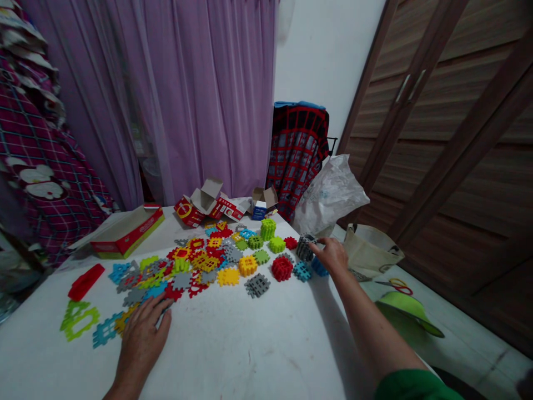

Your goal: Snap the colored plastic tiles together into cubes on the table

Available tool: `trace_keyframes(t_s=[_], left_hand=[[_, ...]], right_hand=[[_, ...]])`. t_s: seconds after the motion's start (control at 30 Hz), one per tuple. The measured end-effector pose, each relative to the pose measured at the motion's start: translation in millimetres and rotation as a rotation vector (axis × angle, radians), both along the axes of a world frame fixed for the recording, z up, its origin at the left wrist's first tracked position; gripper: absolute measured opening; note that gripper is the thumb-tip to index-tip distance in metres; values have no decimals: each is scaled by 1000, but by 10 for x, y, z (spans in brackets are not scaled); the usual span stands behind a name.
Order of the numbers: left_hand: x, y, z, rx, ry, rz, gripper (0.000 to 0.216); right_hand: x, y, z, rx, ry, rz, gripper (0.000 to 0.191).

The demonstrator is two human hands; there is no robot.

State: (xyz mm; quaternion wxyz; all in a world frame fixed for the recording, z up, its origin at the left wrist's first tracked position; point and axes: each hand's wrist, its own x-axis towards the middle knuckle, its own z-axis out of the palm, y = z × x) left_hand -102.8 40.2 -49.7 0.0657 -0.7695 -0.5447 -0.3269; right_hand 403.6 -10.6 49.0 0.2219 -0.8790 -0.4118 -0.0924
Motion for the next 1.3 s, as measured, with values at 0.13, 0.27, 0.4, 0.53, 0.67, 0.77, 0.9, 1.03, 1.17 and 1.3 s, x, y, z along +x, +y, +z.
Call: trace_keyframes(t_s=[0.13, 0.27, 0.4, 0.53, 0.67, 0.77, 0.9, 1.03, 1.17, 1.3], left_hand=[[-3, -1, 8, 4, 29, -5, 42], [11, -8, 30, 5, 39, -9, 43], [34, -21, 44, 1, 30, 6, 42], [42, -26, 47, 13, 17, 3, 39], [44, -36, 46, 16, 7, -5, 38], [50, -48, 39, 11, -7, -4, 38], [60, -53, 26, 0, -33, -2, 38], [69, -52, 21, -3, -55, -7, 38], [80, -52, 32, -6, -63, -6, 37], [92, -60, 50, -10, -68, -7, 37]], right_hand=[[14, -41, 22, 41, 8, 5, 43], [-110, -147, 40, 165, 24, 32, 37], [-607, -282, -88, 205, 156, 216, 29], [-1286, -395, -329, 56, 227, 459, 24], [-1712, -440, -463, -37, 175, 489, 39], [-1838, -425, -493, -80, 119, 468, 52], [-1922, -370, -527, -111, 45, 385, 60], [-2013, -322, -537, -145, 9, 324, 58], [-2084, -297, -519, -169, 15, 297, 59], [-2107, -300, -518, -169, 13, 269, 65]])
